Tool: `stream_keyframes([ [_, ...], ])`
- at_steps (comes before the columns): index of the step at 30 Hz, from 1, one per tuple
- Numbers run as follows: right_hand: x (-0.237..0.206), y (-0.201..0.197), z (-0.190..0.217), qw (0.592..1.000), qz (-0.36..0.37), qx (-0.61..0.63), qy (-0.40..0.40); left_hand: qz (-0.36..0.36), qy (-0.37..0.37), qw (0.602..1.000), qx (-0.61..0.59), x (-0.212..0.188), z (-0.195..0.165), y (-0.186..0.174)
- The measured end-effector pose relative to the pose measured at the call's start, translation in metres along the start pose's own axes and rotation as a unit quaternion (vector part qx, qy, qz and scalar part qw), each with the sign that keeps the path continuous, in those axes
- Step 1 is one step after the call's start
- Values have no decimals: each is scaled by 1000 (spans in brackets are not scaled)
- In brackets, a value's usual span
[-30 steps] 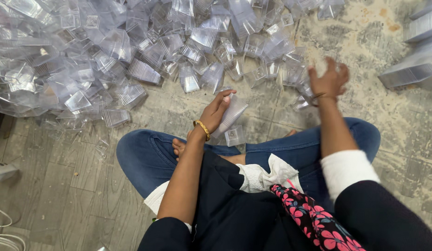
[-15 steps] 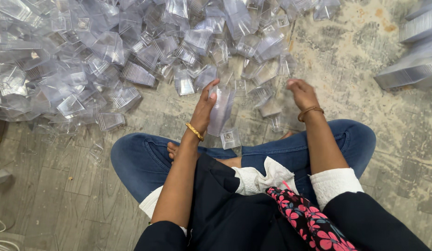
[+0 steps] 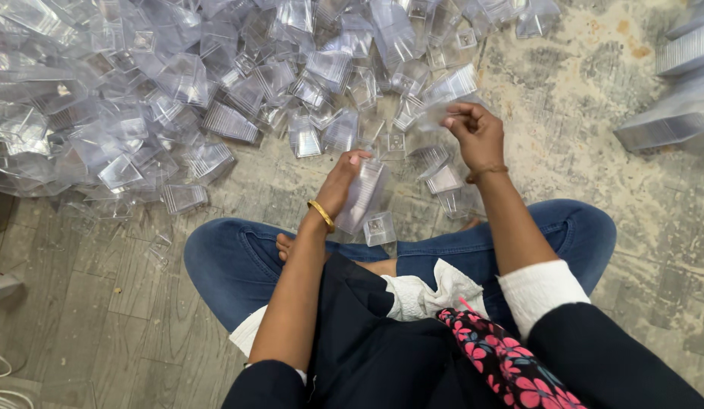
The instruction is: The person sits cross-legged on the floor in front of a large pile of clear plastic cups. They pick up cups one at a time, nest them together into stacks, and place the finished stacks on the floor beside them.
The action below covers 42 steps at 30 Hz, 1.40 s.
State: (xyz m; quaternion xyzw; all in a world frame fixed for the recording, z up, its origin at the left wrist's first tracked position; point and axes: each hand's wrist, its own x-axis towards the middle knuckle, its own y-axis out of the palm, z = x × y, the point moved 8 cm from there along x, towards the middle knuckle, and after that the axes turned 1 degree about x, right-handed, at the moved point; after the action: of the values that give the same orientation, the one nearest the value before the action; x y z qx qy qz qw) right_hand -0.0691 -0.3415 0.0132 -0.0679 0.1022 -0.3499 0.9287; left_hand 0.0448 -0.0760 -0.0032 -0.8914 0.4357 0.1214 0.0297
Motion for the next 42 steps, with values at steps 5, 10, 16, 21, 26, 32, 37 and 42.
stream_keyframes([
  [5, -61, 59, 49, 952, 307, -15, -7, 147, -90, 963, -209, -13, -21, 26],
  [10, -53, 8, 41, 963, 56, -265, 1, 109, -93, 961, -235, -17, -33, 19],
  [16, -94, -12, -15, 851, -2, -522, -49, 80, -105, 950, -283, -11, -25, 14],
  [21, -91, -19, -39, 876, 39, -479, 39, 87, -74, 949, -294, -13, -31, 14],
  [26, -64, -29, 19, 986, -40, -163, -22, 96, -73, 985, -125, -15, -31, 16],
  [32, -52, 46, 53, 989, 148, 9, 12, 156, -51, 981, -106, -22, -32, 33],
  [37, -65, 65, 63, 985, 171, -2, -18, 144, 0, 986, -86, -20, -33, 30],
  [42, -94, 76, 33, 967, 112, 169, 156, 138, -34, 977, -159, -17, -28, 32],
])
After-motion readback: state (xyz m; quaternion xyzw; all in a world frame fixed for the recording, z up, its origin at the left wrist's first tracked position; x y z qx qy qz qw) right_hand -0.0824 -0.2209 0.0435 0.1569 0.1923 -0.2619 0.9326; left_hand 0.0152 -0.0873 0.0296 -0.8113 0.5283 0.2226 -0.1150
